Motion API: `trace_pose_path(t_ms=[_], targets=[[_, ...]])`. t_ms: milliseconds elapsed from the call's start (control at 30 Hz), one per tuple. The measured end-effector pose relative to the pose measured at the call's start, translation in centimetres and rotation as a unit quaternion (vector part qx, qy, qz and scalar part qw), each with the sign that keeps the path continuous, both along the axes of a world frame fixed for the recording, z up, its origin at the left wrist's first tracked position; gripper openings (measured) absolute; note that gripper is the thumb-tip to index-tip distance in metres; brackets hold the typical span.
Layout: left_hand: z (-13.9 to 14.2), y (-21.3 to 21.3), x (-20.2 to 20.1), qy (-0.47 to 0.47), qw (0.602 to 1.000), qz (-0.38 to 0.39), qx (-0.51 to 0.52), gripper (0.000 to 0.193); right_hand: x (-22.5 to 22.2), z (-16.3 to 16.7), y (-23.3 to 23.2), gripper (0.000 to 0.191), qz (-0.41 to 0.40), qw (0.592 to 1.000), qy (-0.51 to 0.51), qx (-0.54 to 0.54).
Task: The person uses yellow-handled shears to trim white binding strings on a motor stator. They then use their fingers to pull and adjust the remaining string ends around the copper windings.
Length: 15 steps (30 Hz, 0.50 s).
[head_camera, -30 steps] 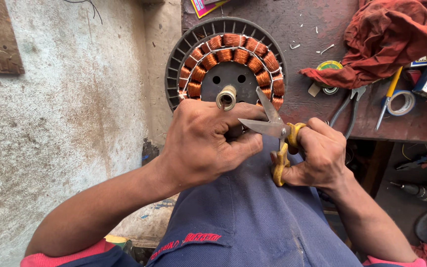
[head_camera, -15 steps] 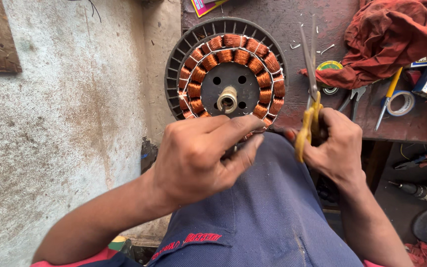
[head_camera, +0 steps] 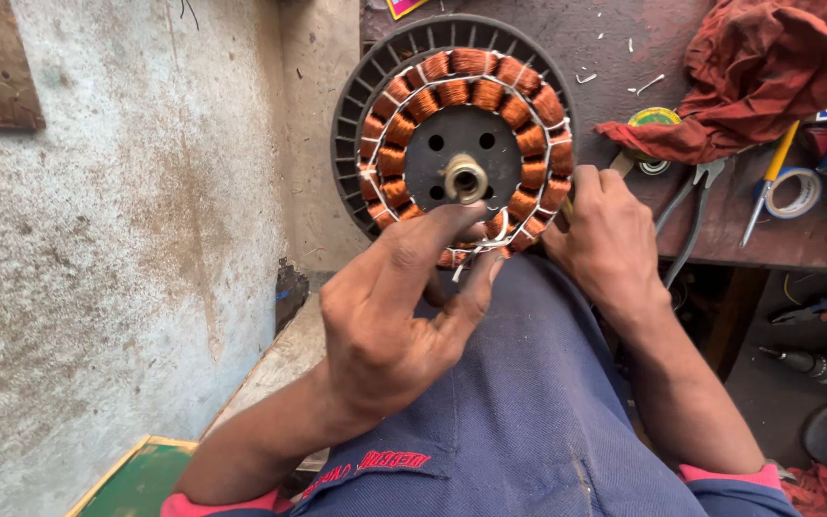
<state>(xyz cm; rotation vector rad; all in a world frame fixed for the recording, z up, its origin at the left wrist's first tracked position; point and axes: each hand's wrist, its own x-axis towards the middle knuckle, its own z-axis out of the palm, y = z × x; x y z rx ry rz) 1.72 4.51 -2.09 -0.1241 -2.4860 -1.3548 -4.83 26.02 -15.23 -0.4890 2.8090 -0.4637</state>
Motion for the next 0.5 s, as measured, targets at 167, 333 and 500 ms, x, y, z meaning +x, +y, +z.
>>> trace_pose_path(t_ms=[167, 333, 500], targets=[[-0.4, 0.3, 0.1, 0.008, 0.999, 0.007, 0.040, 0.047, -0.5, 5.4, 0.8, 0.023, 0.013, 0.987, 0.082, -0.140], [-0.1, 0.5, -0.2, 0.007, 0.999, -0.005, 0.036, 0.051, 0.5, 11.0, -0.3, 0.013, 0.053, 0.939, 0.142, -0.308], [-0.6, 0.5, -0.4, 0.043, 0.999, -0.009, 0.024, 0.056, 0.4, 12.2, -2.8, 0.020, 0.092, 0.916, 0.119, -0.371]])
